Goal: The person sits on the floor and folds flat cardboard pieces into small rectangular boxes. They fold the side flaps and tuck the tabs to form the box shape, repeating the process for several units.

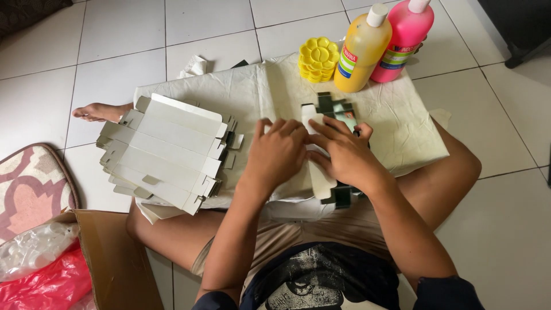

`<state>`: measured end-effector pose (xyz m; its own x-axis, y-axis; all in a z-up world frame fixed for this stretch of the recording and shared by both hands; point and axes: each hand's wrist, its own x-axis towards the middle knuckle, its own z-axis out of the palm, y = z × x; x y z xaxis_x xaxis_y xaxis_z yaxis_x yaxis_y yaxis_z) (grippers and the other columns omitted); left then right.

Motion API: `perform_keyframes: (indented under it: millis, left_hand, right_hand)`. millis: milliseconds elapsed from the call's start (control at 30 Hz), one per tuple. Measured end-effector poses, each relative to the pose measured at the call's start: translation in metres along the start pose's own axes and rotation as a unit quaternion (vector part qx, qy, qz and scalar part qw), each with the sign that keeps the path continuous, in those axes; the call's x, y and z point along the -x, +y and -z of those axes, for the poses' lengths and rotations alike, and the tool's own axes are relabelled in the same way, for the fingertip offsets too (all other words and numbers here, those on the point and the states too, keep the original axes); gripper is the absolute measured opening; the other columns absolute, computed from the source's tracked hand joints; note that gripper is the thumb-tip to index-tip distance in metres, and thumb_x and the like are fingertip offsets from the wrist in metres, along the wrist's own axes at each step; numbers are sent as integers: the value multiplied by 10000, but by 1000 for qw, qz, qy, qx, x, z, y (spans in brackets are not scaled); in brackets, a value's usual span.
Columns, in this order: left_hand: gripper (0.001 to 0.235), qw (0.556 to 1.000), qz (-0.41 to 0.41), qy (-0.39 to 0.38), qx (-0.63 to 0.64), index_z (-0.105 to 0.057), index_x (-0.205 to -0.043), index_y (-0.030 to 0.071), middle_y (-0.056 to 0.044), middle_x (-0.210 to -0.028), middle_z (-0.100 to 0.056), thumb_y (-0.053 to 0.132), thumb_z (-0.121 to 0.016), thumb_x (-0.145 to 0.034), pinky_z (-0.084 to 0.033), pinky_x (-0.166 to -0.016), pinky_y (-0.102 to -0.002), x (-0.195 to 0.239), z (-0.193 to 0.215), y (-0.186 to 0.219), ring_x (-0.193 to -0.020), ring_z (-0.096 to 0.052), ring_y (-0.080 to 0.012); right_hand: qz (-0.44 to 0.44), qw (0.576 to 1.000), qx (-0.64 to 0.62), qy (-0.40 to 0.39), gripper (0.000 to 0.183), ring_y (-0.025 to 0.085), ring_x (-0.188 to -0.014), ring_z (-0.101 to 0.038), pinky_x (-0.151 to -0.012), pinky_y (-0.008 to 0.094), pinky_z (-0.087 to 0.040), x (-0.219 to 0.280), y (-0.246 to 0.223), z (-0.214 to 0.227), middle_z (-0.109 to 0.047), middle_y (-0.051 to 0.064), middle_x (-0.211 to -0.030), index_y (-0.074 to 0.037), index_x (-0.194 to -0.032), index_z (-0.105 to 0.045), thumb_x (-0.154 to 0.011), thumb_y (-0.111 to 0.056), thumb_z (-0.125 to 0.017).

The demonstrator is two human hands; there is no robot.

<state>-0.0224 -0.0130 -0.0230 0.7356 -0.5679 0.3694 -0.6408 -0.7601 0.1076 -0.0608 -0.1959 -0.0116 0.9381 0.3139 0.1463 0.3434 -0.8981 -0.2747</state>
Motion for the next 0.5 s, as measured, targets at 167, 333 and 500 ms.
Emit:
perform_keyframes:
  millis: [167,333,500]
  left_hand:
    - [221,999,51,-5,17,-718,-1045,171,-34,-1094,-712,269,-585,-899,-309,-1082,-490,0,-2,-5,-1151,-622,-216]
    - [338,994,78,-48,52,-716,-1157,174,-37,-1246,-682,361,-555,-926,-245,-1150,-501,2,4,-3,-1291,-542,-200]
    - [332,992,83,-60,71,-719,-1154,165,-41,-1233,-678,353,-568,-926,-243,-1153,-491,-1,10,-3,-1287,-544,-195]
  right_hand:
    - [3,1000,4,16,301,259,-1203,-505,-951,613,-284,-7,16,-15,-582,-5,-1236,-257,-1116,-705,-995,-516,-610]
    - [35,995,-40,83,273,232,-1099,-553,-962,566,-302,-9,29,-31,-618,-29,-1131,-262,-1069,-731,-953,-506,-697]
    - [55,983,-35,169,228,186,-1022,-612,-933,463,-348,-7,35,-46,-650,-78,-1058,-284,-954,-737,-933,-510,-725]
